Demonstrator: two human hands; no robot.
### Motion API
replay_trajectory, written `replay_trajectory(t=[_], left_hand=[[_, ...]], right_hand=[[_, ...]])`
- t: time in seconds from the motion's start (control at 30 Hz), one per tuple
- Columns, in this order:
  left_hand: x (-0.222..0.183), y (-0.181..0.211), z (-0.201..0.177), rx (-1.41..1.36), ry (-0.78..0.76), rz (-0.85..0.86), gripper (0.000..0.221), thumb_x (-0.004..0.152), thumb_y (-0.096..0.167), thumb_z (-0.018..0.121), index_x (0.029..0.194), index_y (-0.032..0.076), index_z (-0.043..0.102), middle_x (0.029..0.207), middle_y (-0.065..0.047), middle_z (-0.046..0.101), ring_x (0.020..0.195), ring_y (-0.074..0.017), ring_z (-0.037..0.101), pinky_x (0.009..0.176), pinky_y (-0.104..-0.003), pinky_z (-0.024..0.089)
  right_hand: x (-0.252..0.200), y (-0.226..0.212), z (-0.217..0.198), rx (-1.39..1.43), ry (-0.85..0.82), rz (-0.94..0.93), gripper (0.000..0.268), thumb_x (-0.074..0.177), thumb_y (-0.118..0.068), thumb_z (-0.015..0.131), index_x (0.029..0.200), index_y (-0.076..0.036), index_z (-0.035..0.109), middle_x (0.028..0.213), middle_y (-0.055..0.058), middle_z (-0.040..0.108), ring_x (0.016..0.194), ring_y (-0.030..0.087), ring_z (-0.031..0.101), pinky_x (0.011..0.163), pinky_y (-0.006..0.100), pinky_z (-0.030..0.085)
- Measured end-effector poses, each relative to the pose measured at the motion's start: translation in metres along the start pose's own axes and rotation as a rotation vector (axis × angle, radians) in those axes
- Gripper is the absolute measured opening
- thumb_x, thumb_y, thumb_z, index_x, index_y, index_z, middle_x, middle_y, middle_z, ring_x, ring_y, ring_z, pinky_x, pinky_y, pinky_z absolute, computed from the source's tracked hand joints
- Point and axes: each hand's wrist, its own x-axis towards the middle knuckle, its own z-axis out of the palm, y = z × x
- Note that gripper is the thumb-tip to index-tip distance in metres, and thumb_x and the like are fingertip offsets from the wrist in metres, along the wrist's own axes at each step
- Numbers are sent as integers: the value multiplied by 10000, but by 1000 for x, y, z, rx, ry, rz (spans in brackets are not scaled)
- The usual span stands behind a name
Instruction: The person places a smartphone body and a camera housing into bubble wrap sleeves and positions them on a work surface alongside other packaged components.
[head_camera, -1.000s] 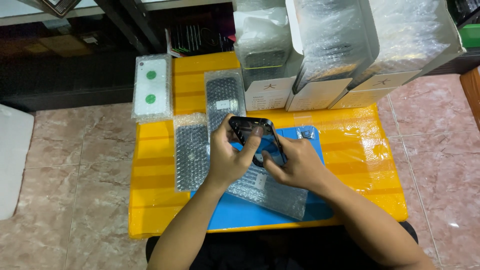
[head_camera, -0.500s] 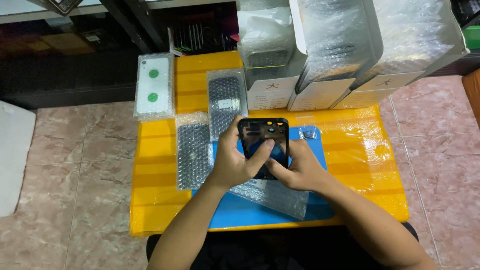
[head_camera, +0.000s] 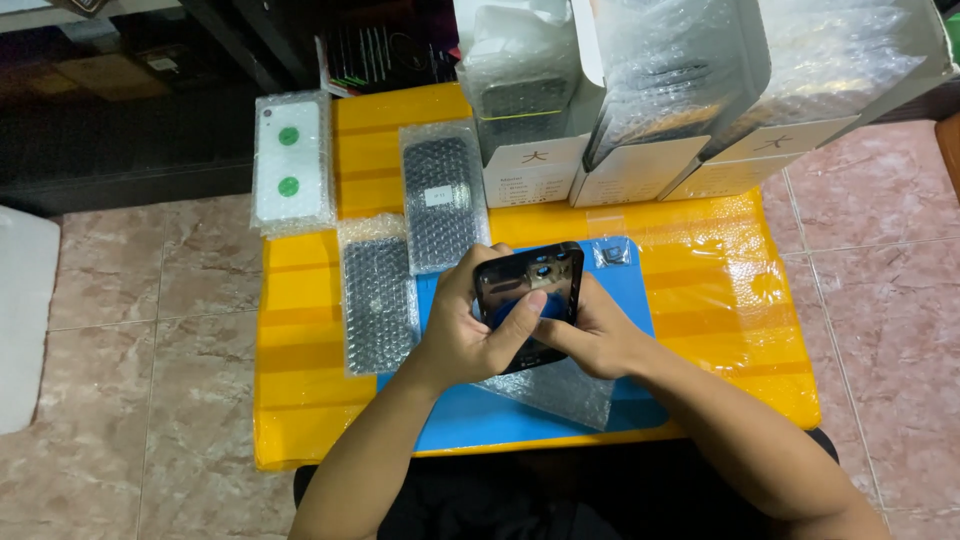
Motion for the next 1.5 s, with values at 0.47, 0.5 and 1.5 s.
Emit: replay_trajectory(t=[0.47, 0.5, 1.5], left_hand=[[0, 5, -6, -179, -117, -117, 228, 876, 124, 722, 1046, 42, 592, 612, -61, 538, 588, -87, 502, 554, -217, 422], [-2, 5, -5, -178, -106, -134, 253, 859, 135, 739, 1045, 41, 596, 623, -80, 559, 583, -99, 509, 540, -218, 419], [2, 6, -2, -9, -98, -346, 454, 897, 156, 779, 1235, 36, 501, 877, -119, 710, 733, -151, 705, 630, -302, 602]], right_hand=[[-11, 30, -13, 342, 9, 198, 112, 852, -49, 620, 756, -105, 620, 582, -25, 389, 543, 119, 385, 579, 315, 380], [-13, 36, -14, 401, -5, 198, 153, 837, -34, 611, 705, -108, 589, 566, -25, 345, 514, 129, 352, 566, 326, 366], [-22, 68, -33, -109, 287, -321, 85, 844, -49, 536, 780, -86, 578, 578, -3, 469, 491, 97, 420, 488, 248, 397]])
